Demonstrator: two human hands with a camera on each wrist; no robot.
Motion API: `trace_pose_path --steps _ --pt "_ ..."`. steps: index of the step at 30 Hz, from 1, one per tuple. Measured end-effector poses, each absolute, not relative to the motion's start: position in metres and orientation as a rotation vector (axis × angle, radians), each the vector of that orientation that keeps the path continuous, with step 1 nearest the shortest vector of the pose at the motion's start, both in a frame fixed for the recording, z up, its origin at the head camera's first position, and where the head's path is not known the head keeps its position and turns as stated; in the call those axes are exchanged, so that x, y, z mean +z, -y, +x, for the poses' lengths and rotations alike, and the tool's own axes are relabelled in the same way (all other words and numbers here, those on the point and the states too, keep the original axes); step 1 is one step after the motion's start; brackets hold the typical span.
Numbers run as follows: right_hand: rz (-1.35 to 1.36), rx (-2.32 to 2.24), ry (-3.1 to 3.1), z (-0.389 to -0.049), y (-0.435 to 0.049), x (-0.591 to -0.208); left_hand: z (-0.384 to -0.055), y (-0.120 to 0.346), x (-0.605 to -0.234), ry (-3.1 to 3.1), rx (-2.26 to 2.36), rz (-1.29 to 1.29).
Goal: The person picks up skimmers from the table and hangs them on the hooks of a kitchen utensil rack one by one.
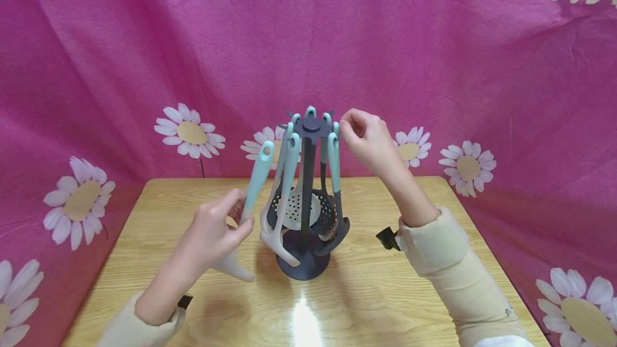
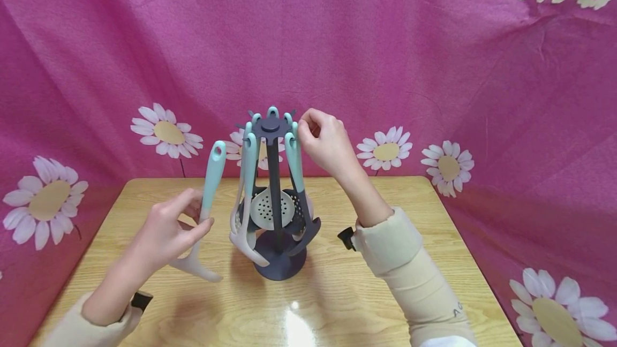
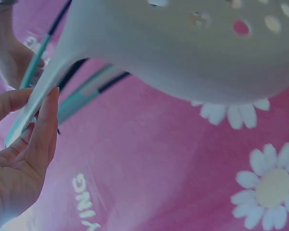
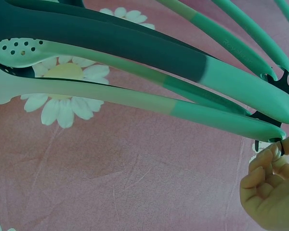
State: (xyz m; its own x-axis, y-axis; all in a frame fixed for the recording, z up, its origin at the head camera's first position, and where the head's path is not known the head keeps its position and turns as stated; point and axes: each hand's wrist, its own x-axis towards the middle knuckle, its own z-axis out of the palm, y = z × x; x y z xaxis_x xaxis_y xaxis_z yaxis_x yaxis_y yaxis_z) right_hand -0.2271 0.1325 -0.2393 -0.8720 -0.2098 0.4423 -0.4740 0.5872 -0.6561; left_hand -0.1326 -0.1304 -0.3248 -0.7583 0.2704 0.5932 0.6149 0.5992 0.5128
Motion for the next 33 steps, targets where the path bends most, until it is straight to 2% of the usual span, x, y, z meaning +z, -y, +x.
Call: trace_pose_path --steps 17,33 --pt "0.542 1.162 2.511 -0.227 -0.132 -0.239 -0.123 0.084 -0.317 2.417 -1.207 -0.714" --pt "0.542 1.163 2.512 -0.227 -0.132 -0.239 -0.126 0.063 -0.321 2.412 -1.256 -0.66"
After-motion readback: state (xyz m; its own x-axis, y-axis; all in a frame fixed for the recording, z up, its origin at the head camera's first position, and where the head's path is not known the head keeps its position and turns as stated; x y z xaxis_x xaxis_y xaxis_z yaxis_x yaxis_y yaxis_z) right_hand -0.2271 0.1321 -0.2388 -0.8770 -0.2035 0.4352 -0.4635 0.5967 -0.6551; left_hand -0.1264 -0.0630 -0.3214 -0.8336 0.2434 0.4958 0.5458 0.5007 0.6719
